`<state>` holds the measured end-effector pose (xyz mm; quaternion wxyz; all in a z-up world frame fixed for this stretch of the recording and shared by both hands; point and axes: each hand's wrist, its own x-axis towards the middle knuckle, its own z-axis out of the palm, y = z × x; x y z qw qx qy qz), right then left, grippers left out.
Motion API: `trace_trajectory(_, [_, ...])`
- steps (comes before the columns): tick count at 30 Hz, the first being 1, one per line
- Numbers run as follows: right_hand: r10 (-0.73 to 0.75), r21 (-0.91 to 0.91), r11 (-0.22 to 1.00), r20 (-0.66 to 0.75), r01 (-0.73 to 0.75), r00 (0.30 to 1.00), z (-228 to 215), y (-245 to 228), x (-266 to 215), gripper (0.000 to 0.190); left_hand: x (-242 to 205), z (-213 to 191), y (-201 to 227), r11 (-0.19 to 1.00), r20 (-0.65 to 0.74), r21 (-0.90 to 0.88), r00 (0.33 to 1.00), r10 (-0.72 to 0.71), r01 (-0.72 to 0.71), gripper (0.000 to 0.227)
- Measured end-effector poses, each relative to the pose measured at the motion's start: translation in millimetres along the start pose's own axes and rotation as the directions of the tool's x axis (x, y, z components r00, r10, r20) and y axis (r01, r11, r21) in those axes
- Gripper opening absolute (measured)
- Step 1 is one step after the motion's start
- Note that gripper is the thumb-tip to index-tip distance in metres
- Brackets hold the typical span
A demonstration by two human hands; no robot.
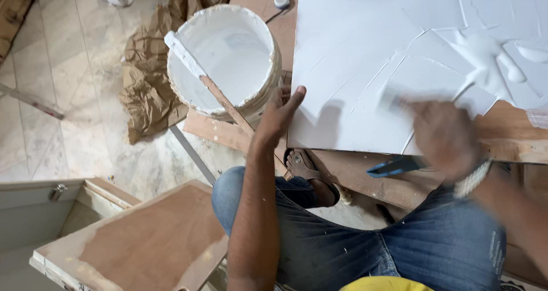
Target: The person spreads white adhesive across a wooden panel using a small plastic scraper tool, repeatedly dipping the scraper into a bucket and smoothing the glue over the surface.
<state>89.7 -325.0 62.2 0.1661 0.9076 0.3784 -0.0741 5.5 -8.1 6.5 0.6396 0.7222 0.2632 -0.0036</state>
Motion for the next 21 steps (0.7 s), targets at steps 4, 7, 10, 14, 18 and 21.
trace_trajectory(4, [-0.182,0.191,0.918,-0.576,0.347,0.797,2,-55,-70,0.045,11,-2,1,0.997,0.02,-0.072,1.0,-0.019,0.02,0.078])
trace_trajectory(7, [-0.14,0.134,0.963,-0.492,0.233,0.86,-1,-23,-49,0.044,11,0,4,0.999,-0.04,-0.032,0.999,0.022,-0.023,0.077])
trace_trajectory(10, [0.045,0.07,0.997,-0.231,-0.029,0.972,7,58,33,0.031,4,2,11,0.984,-0.119,0.175,0.991,0.065,-0.044,0.075])
trace_trajectory(14, [0.212,0.254,0.965,-0.639,-0.057,0.739,46,132,108,0.026,-15,4,18,0.981,-0.108,0.178,0.993,-0.056,0.075,0.076])
trace_trajectory(18, [0.11,0.077,0.994,-0.62,-0.08,0.777,61,98,137,0.024,-19,6,12,0.996,-0.025,0.031,0.996,-0.085,0.086,0.079])
trace_trajectory(21, [-0.129,0.01,0.99,-0.31,0.139,0.942,47,-11,76,0.046,-8,-1,4,0.997,0.026,-0.058,0.998,-0.055,0.057,0.077])
